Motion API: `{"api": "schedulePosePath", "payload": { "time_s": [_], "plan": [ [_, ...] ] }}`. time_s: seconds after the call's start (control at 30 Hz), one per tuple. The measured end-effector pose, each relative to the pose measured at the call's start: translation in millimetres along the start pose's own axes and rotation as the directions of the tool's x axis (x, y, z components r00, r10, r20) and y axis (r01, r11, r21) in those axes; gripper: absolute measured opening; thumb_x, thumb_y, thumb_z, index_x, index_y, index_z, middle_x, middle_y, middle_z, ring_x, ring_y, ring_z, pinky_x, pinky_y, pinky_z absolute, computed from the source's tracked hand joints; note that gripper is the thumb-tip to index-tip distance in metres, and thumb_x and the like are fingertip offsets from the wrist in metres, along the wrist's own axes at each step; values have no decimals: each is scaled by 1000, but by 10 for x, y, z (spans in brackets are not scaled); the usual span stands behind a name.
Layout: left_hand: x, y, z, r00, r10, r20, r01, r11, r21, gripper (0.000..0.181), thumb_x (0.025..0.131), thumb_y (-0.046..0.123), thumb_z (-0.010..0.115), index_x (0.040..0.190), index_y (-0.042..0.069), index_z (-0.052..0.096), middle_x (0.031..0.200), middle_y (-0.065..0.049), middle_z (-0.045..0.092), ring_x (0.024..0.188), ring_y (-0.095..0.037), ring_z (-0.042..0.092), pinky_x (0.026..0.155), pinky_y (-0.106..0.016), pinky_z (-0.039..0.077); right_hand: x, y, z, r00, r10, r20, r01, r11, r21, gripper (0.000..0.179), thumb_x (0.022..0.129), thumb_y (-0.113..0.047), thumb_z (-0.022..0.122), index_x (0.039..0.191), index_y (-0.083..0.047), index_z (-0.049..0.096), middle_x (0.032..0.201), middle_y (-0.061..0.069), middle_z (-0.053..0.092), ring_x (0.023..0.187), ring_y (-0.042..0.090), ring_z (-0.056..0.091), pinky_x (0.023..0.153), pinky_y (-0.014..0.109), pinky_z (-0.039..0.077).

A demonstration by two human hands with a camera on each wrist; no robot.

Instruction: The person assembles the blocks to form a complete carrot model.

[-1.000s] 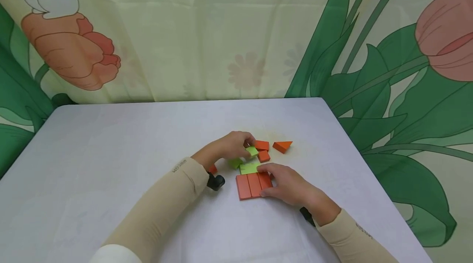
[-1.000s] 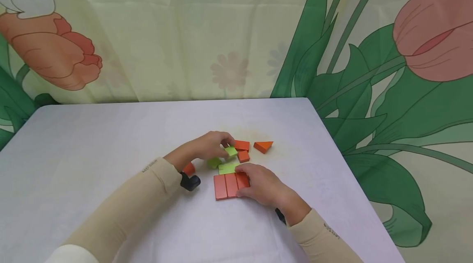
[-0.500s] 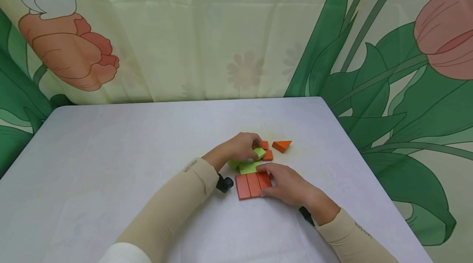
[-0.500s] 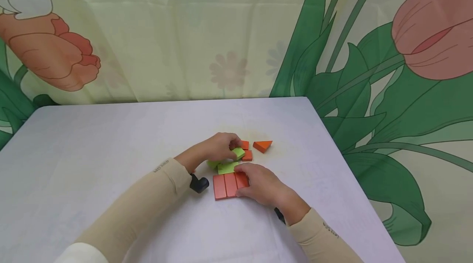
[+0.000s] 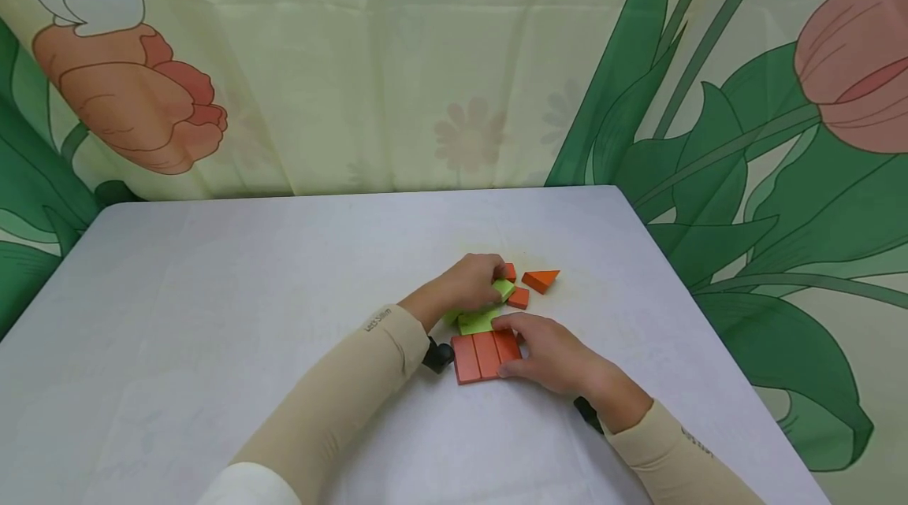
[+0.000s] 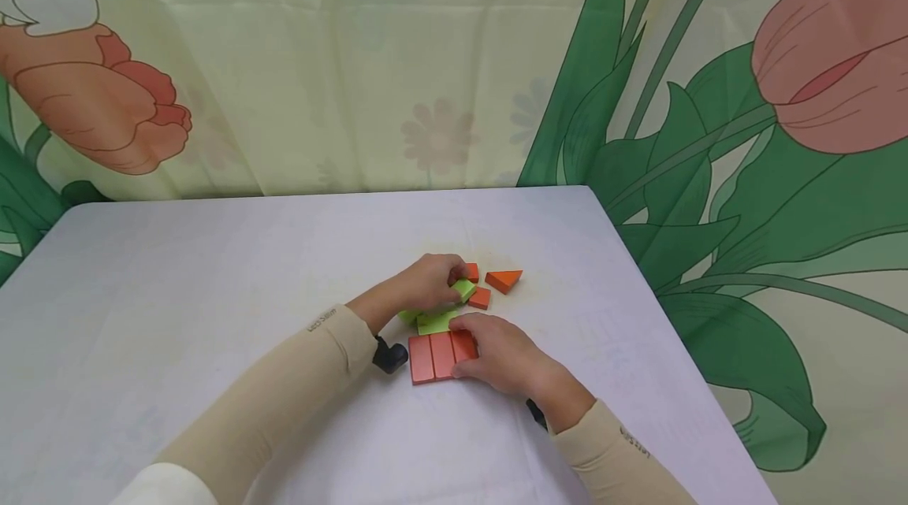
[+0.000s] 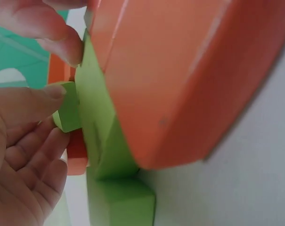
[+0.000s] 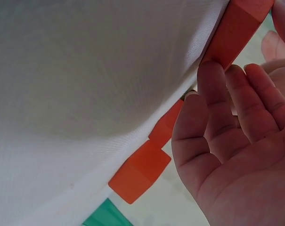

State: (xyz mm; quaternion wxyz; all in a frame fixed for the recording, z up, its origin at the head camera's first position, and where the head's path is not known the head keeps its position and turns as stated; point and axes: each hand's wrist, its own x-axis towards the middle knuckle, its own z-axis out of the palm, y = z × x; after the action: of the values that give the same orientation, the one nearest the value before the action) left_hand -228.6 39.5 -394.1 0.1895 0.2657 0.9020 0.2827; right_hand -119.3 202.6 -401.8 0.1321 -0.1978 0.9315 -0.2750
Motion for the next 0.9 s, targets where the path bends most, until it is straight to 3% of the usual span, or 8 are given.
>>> {"api": "schedulePosePath", "payload": {
  "time_s": [0.27, 0.53, 0.9],
  "plan": [
    [-47, -22, -29, 999, -10, 30, 9, 998, 56, 31, 91, 10, 72, 120, 6, 64, 104, 0, 63, 92, -16, 56, 78, -24, 48, 3, -16, 8, 1000, 17, -4, -17, 1000, -6, 59, 84, -22, 82, 136, -8, 58, 127, -3, 60, 102, 16, 55, 92, 41, 48],
    [-73, -60, -4, 1000, -8, 10, 8, 1000, 16, 26, 94, 7, 69, 119, 6, 65, 105, -1, 64, 93, -17, 56, 82, -25, 49, 12, -15, 12, 1000, 25, 4, -25, 1000, 3, 60, 84, -21, 82, 137, -8, 57, 127, -3, 60, 102, 16, 54, 92, 41, 47],
    [-47, -70, 3, 1000, 2, 12, -3, 1000, 27, 22, 96, 8, 66, 118, 8, 67, 110, -2, 67, 95, -16, 57, 87, -27, 50, 14, -17, 11, 1000, 30, 5, -30, 1000, 3, 61, 84, -22, 82, 138, -9, 57, 128, -2, 60, 101, 16, 54, 92, 41, 48]
  ]
}}
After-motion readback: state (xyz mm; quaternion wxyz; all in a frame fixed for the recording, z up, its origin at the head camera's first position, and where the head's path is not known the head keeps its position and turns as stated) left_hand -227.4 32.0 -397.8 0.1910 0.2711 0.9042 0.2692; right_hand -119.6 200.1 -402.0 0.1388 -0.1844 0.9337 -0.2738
